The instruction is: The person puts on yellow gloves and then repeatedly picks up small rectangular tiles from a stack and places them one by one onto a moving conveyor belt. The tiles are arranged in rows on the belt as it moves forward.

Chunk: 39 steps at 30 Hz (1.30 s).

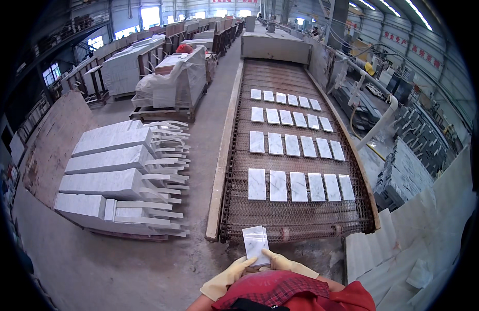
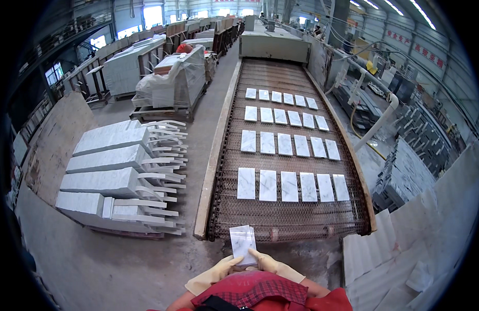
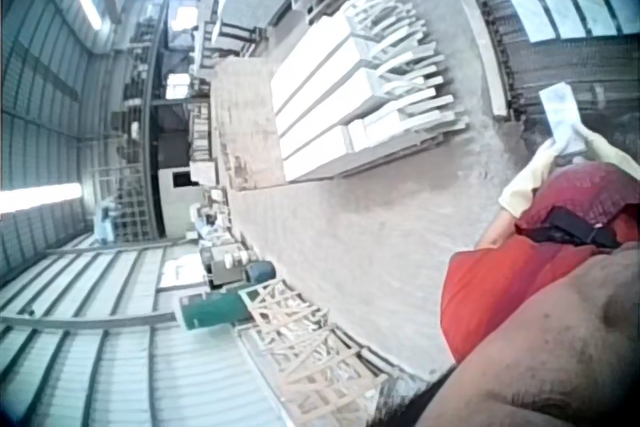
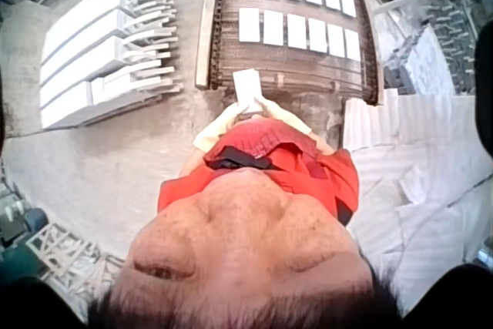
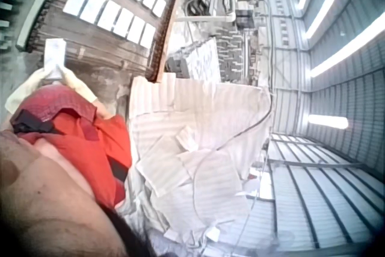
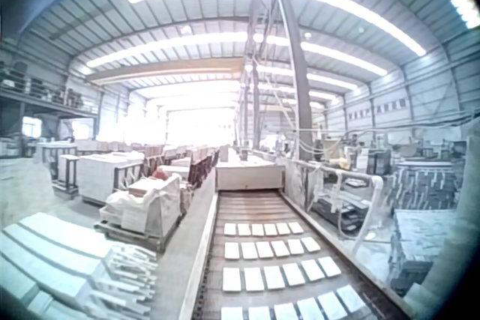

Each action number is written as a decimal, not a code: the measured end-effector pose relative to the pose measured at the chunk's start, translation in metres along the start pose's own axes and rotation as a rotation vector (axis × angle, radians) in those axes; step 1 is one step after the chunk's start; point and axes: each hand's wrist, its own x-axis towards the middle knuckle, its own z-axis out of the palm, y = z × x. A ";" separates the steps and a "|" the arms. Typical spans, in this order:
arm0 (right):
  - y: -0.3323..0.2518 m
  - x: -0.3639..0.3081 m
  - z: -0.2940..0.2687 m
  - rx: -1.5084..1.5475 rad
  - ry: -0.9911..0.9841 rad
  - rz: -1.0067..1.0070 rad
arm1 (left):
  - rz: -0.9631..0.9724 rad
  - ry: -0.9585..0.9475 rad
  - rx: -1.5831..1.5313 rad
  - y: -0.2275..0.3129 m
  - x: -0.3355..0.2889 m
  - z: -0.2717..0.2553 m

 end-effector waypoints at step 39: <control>-0.026 -0.008 -0.003 -0.020 -0.279 -0.207 | 0.210 0.282 0.288 -0.009 -0.024 0.065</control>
